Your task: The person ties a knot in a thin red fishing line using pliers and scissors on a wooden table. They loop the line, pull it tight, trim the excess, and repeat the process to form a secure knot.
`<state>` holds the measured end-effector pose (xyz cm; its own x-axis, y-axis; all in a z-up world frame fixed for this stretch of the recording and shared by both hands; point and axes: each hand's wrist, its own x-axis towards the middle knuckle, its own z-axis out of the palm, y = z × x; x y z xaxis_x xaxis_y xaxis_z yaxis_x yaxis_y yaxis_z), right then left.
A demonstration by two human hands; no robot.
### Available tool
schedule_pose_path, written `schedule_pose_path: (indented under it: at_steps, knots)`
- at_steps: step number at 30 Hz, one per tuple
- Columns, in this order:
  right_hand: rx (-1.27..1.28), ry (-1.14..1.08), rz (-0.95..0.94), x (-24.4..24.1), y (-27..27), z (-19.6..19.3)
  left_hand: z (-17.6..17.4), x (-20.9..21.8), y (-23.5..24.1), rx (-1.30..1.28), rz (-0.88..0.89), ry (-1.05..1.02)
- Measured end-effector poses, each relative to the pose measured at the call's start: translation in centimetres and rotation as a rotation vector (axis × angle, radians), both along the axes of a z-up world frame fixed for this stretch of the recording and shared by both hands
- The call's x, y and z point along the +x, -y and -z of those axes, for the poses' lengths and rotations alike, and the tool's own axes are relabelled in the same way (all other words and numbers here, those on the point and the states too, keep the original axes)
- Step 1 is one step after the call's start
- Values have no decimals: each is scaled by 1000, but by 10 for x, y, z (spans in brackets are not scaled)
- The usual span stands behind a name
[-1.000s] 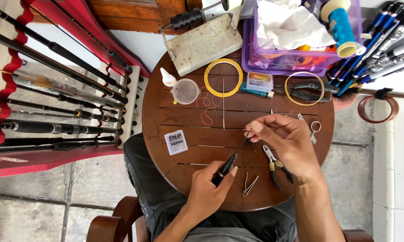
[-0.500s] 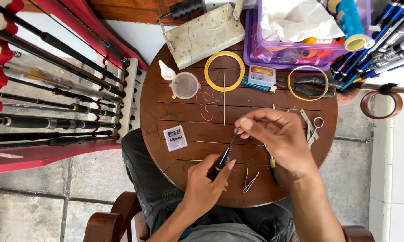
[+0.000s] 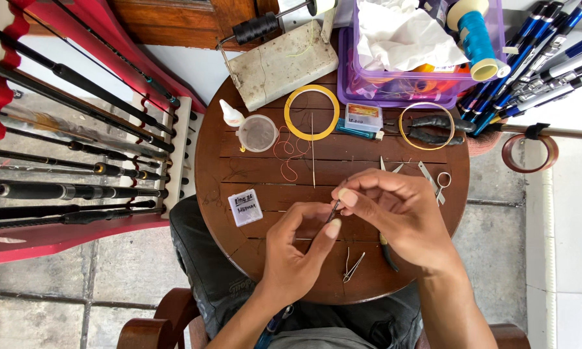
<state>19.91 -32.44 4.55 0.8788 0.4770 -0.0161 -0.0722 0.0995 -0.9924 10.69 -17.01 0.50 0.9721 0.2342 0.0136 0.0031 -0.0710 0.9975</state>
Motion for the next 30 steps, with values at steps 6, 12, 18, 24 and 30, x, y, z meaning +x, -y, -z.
schedule_pose_path:
  at_steps: [6, 12, 18, 24, 30]
  knots:
    - [-28, 29, 37, -7, 7, -9, -3, 6, 4, -122, 36, 95]
    - [-211, 248, 64, -20, 23, -11, -6, 10, 1, 32, -55, 231]
    - [-318, 204, 141, -35, 19, -12, -8, 11, 4, 0, -29, 281]
    - [-371, 349, 157, -37, 16, -19, -9, 10, 11, 100, -63, 374]
    - [-437, 523, 203, -41, 8, -31, -10, 8, 13, 216, -99, 440]
